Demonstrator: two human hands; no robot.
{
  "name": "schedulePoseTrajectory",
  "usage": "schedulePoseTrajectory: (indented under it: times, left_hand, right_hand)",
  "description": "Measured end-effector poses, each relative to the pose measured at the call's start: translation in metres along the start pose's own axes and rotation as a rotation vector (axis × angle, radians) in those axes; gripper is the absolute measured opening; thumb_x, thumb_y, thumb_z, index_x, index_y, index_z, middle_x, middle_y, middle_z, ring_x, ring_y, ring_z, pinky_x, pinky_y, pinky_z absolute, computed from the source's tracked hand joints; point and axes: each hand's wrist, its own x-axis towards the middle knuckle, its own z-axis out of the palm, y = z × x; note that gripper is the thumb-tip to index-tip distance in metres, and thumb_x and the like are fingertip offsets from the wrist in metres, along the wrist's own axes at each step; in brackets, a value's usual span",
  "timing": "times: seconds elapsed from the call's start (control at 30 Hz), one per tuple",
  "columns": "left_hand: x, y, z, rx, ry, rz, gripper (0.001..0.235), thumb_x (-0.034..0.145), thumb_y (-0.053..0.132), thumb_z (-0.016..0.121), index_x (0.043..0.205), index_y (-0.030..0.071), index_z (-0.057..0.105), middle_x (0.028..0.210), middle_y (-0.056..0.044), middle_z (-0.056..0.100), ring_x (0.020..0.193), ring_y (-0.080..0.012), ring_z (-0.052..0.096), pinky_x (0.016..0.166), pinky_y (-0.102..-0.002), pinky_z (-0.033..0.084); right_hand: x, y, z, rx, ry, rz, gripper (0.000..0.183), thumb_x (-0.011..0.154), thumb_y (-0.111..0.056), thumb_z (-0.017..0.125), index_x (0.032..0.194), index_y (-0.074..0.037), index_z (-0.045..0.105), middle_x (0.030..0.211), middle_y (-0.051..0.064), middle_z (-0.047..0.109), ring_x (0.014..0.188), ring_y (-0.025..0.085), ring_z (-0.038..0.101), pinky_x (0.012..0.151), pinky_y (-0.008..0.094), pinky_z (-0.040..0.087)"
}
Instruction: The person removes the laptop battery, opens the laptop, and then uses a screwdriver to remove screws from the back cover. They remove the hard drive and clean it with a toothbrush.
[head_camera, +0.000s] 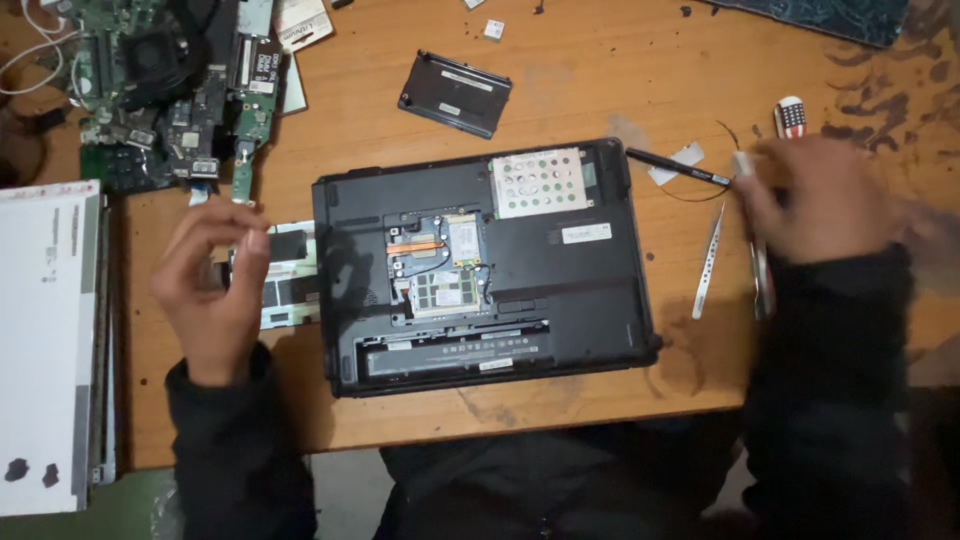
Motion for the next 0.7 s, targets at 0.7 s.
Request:
schedulePoseTrajectory:
  times: [0.7]
  left_hand:
    - [0.032,-0.029,0.045,0.093,-0.066,0.13,0.013,0.096,0.0,0.072,0.088,-0.002,0.063,0.098,-0.013,0.069,0.098,-0.0277,0.067,0.09,-0.036,0.05]
  right_hand:
    - [-0.047,-0.071,-0.022,-0.135,0.09,0.035,0.037,0.096,-0.035,0.073,0.126,-0.013,0.073,0.112,0.011,0.07,0.099,0.032,0.069,0.077,0.044,0.056]
